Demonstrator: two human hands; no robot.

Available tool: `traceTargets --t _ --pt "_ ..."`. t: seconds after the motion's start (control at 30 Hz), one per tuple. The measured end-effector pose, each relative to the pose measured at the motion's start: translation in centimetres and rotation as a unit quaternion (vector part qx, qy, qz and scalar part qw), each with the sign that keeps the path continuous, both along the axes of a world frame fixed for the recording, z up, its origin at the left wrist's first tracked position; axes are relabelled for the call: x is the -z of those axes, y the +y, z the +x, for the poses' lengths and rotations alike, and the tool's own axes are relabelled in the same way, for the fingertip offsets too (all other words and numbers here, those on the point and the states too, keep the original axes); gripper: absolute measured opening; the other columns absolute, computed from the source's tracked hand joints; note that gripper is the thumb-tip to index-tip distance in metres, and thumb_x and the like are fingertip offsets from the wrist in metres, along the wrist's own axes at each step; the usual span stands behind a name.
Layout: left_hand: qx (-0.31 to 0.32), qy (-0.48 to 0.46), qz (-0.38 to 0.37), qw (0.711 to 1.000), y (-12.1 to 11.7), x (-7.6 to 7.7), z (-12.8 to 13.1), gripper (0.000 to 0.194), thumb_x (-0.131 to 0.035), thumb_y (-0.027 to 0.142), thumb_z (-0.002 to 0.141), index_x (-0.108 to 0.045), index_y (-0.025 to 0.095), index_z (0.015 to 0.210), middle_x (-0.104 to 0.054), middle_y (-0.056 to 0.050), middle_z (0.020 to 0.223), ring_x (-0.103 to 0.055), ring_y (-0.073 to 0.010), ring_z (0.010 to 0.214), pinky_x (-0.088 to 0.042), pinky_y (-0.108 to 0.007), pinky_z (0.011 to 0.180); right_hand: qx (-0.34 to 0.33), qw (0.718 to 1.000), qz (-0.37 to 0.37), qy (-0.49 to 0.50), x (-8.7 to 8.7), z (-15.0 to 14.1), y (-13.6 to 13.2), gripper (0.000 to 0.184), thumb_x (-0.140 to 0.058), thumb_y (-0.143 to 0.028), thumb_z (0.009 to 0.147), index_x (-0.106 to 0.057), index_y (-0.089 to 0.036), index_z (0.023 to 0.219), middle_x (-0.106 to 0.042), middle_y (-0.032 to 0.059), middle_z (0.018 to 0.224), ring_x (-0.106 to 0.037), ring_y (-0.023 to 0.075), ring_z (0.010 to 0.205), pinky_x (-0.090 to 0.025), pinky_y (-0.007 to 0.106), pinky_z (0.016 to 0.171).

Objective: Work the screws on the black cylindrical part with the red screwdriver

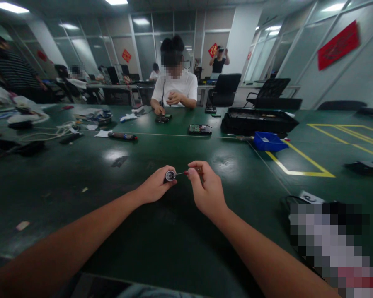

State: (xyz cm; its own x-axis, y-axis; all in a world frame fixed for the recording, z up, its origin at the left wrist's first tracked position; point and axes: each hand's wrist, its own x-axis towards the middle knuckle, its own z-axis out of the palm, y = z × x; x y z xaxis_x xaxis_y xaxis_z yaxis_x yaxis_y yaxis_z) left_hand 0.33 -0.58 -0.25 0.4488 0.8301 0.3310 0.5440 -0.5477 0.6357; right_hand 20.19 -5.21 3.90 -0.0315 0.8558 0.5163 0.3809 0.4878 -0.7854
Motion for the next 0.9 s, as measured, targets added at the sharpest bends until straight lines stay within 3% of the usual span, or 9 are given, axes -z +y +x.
traceTargets --t 0.13,0.27,0.33,0.47,0.57,0.73,0.9 --pt "-0.001 0.000 0.001 1.000 -0.1 -0.3 -0.1 0.014 -0.058 0.029 0.091 -0.054 0.021 0.102 -0.061 -0.003 0.096 -0.055 -0.0207 0.089 -0.043 -0.036 0.081 -0.013 0.990 -0.065 0.124 0.3 -0.1 0.9 0.023 -0.052 -0.040 0.096 -0.064 -0.020 0.096 -0.066 0.0035 0.083 -0.065 0.0174 0.076 -0.052 0.035 0.075" --pt "0.004 0.005 0.015 1.000 -0.1 -0.6 -0.2 0.014 -0.059 0.028 0.091 -0.055 0.021 0.102 -0.061 -0.004 0.098 -0.054 -0.0216 0.093 -0.043 -0.037 0.085 -0.037 0.950 -0.159 0.267 0.4 0.3 2.0 0.025 -0.055 -0.043 0.093 -0.062 -0.019 0.088 -0.062 0.0022 0.077 -0.061 0.0154 0.068 -0.052 0.033 0.067" --pt "0.007 0.008 0.013 1.000 -0.1 -0.6 -0.2 0.013 -0.059 0.029 0.091 -0.055 0.021 0.101 -0.061 -0.004 0.098 -0.054 -0.0217 0.093 -0.043 -0.038 0.086 -0.028 0.946 -0.162 0.279 0.4 0.5 2.2 0.024 -0.056 -0.042 0.093 -0.061 -0.020 0.087 -0.061 0.0018 0.077 -0.059 0.0148 0.067 -0.051 0.032 0.064" --pt "0.009 0.006 -0.002 1.000 -0.1 -0.4 -0.2 0.016 -0.058 0.032 0.092 -0.055 0.021 0.103 -0.061 -0.004 0.101 -0.054 -0.0223 0.096 -0.043 -0.039 0.088 0.013 0.984 -0.072 0.162 0.1 0.4 1.4 0.022 -0.052 -0.041 0.096 -0.061 -0.021 0.095 -0.065 0.0026 0.083 -0.062 0.0159 0.074 -0.052 0.034 0.071" --pt "0.007 0.006 0.000 1.000 -0.1 -0.3 -0.1 0.016 -0.058 0.032 0.092 -0.055 0.021 0.103 -0.061 -0.004 0.100 -0.054 -0.0222 0.095 -0.044 -0.038 0.087 0.033 0.997 -0.028 0.066 0.0 0.1 0.6 0.021 -0.048 -0.039 0.098 -0.059 -0.021 0.097 -0.066 0.0028 0.082 -0.064 0.0170 0.074 -0.051 0.035 0.072" --pt "0.003 0.008 0.003 1.000 0.0 -0.1 -0.1 0.015 -0.057 0.032 0.093 -0.054 0.021 0.102 -0.061 -0.004 0.098 -0.054 -0.0215 0.092 -0.044 -0.037 0.085 0.033 0.998 0.017 -0.055 -0.3 0.0 -0.1 0.019 -0.048 -0.036 0.099 -0.059 -0.021 0.103 -0.071 0.0034 0.085 -0.069 0.0176 0.078 -0.051 0.032 0.071" --pt "0.010 0.007 0.005 1.000 0.2 0.2 -0.2 0.019 -0.056 0.036 0.093 -0.053 0.021 0.105 -0.060 -0.004 0.097 -0.054 -0.0221 0.092 -0.044 -0.037 0.083 0.059 0.987 0.053 -0.141 -0.8 0.3 -0.3 0.021 -0.064 -0.041 0.089 -0.063 -0.020 0.083 -0.069 0.0010 0.071 -0.065 0.0157 0.061 -0.047 0.028 0.058"
